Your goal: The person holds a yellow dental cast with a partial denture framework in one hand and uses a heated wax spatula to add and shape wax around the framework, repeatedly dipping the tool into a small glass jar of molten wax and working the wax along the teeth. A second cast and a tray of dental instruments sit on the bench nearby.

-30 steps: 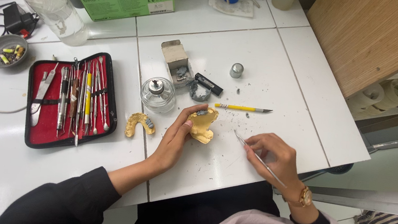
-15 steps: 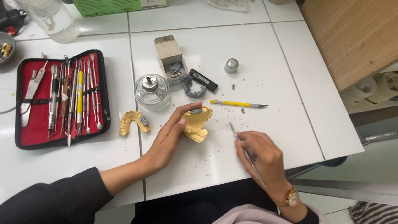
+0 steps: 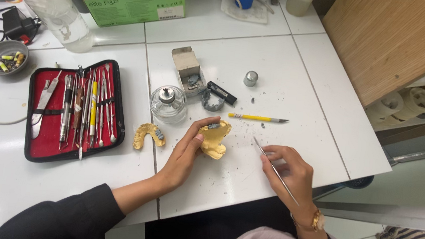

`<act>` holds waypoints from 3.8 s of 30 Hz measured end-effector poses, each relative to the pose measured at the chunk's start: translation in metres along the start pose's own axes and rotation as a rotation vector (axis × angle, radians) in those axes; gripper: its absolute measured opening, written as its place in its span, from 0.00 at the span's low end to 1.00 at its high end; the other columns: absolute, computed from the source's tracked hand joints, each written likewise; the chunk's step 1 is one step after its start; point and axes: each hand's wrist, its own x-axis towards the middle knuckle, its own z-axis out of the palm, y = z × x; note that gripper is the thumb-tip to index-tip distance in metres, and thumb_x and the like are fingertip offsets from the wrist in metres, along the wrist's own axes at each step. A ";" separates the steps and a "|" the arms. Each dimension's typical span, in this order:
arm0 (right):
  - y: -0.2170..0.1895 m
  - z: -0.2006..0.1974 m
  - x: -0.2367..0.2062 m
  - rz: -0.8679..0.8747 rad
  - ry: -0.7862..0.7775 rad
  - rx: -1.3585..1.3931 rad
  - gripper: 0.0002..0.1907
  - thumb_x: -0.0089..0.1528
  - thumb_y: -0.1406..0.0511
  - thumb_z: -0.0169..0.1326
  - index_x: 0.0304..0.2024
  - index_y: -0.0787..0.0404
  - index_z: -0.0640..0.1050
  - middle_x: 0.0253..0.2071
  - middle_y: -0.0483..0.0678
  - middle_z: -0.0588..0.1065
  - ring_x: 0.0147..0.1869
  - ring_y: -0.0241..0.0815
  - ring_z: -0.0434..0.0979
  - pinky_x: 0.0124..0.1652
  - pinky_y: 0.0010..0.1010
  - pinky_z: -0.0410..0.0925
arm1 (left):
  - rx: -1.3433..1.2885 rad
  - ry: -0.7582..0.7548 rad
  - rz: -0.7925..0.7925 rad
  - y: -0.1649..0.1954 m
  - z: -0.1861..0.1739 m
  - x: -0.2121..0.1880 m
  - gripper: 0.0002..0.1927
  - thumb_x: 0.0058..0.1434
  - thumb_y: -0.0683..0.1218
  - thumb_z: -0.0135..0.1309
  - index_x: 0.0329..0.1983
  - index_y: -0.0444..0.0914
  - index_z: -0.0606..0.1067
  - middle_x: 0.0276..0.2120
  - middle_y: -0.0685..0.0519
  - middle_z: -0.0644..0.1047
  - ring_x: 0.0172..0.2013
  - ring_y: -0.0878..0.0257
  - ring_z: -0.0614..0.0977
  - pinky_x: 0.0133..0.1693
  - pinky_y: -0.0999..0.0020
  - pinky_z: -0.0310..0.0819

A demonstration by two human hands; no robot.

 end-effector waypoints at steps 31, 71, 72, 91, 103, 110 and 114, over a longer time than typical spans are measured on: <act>-0.003 0.004 -0.004 -0.134 0.020 -0.030 0.04 0.58 0.72 0.61 0.34 0.62 0.77 0.40 0.48 0.81 0.34 0.33 0.81 0.25 0.19 0.73 | -0.055 0.008 0.005 -0.009 -0.004 0.003 0.25 0.74 0.48 0.30 0.72 0.41 0.60 0.63 0.49 0.67 0.54 0.65 0.72 0.60 0.67 0.67; 0.009 -0.019 0.059 -0.025 -0.363 0.693 0.07 0.63 0.69 0.59 0.34 0.62 0.72 0.43 0.60 0.81 0.38 0.36 0.81 0.29 0.22 0.75 | -0.110 0.056 0.054 -0.010 0.001 0.004 0.24 0.74 0.49 0.30 0.71 0.39 0.62 0.65 0.48 0.67 0.59 0.60 0.72 0.62 0.65 0.67; 0.005 -0.020 0.069 -0.083 -0.383 0.718 0.07 0.64 0.69 0.58 0.36 0.62 0.72 0.44 0.60 0.80 0.43 0.35 0.82 0.31 0.22 0.76 | -0.094 0.056 0.046 -0.010 0.001 0.003 0.24 0.74 0.48 0.30 0.71 0.39 0.62 0.64 0.49 0.68 0.58 0.60 0.72 0.61 0.65 0.67; -0.017 0.118 0.154 -0.215 -0.606 0.895 0.10 0.67 0.68 0.59 0.40 0.58 0.69 0.49 0.56 0.80 0.67 0.45 0.77 0.66 0.39 0.72 | 0.164 -0.039 0.171 -0.005 0.008 0.002 0.23 0.75 0.47 0.30 0.66 0.36 0.67 0.60 0.47 0.74 0.62 0.59 0.74 0.65 0.65 0.63; -0.023 0.120 0.155 -0.191 -0.613 0.921 0.09 0.67 0.68 0.59 0.40 0.58 0.69 0.50 0.56 0.79 0.64 0.43 0.78 0.65 0.38 0.73 | 0.170 -0.055 0.190 -0.005 0.007 0.002 0.22 0.76 0.47 0.30 0.67 0.36 0.67 0.62 0.47 0.73 0.64 0.59 0.72 0.67 0.64 0.62; -0.022 0.122 0.155 -0.167 -0.595 0.872 0.09 0.66 0.66 0.59 0.38 0.56 0.70 0.51 0.54 0.80 0.61 0.41 0.80 0.61 0.35 0.75 | 0.189 -0.061 0.158 -0.004 0.008 0.002 0.21 0.74 0.45 0.32 0.67 0.37 0.66 0.61 0.48 0.74 0.63 0.59 0.74 0.65 0.64 0.64; -0.023 0.123 0.155 -0.170 -0.588 0.859 0.10 0.65 0.66 0.60 0.38 0.56 0.70 0.51 0.54 0.81 0.61 0.41 0.80 0.62 0.34 0.74 | 0.214 -0.062 0.190 -0.005 0.007 0.003 0.21 0.74 0.44 0.33 0.67 0.36 0.66 0.62 0.47 0.74 0.65 0.59 0.73 0.66 0.64 0.63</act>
